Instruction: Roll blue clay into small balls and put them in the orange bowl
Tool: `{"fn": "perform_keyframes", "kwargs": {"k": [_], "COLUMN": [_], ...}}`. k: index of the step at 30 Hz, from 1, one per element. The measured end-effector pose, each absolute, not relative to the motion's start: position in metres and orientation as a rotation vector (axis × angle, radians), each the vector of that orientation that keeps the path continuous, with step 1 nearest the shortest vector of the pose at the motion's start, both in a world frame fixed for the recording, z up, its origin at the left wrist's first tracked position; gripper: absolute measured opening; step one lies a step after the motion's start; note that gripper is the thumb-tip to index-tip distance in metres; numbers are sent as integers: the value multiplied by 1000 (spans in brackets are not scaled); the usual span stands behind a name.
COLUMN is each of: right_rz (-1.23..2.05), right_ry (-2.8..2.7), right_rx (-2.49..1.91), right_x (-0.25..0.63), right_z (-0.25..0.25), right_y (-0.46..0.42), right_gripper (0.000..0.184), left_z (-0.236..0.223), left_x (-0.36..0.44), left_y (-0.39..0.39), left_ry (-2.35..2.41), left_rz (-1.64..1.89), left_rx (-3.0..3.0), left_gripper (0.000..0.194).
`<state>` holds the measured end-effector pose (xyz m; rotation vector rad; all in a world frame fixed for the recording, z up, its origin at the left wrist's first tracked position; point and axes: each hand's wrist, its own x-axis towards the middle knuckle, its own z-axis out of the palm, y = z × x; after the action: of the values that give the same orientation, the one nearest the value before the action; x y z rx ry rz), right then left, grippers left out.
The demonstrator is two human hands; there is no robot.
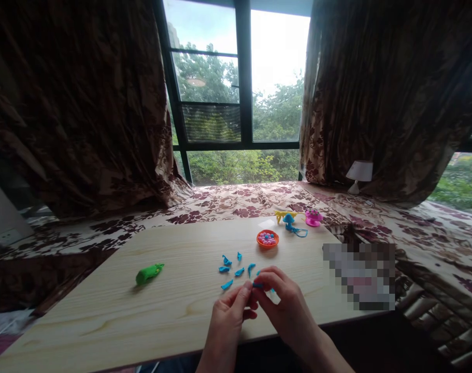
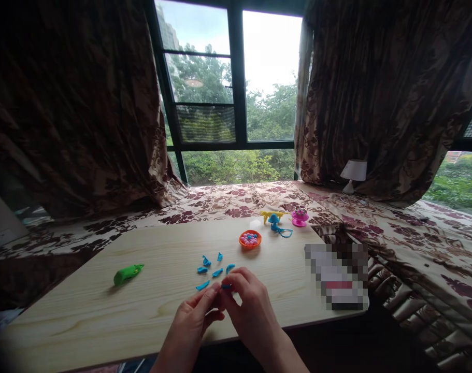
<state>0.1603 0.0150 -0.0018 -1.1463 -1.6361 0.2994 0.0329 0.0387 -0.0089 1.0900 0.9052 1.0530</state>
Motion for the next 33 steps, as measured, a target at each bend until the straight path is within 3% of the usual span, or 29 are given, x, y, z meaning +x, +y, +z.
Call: {"fn": "perform_keyframes", "kwargs": {"k": [5, 12, 23, 33], "right_rz": [34, -10, -156, 37], "right_ry": [-1761, -1930, -2105, -2093], "right_rx": [-1506, -1634, -1765, -1736], "right_x": [215, 254, 230, 237], "right_z": [-12, -24, -48, -48], "right_y": [30, 40, -2, -3], "right_gripper": [17, 20, 40, 41], "left_z": [-16, -53, -55, -53], "left_x": [-4, -61, -61, -60], "left_y": [55, 82, 75, 72], "left_ry": [1179, 1566, 1544, 1555], "left_rz": [1219, 1356, 1321, 1308], "left_rx": [1538, 1994, 2156, 2166], "left_gripper": [33, 23, 18, 19]}}
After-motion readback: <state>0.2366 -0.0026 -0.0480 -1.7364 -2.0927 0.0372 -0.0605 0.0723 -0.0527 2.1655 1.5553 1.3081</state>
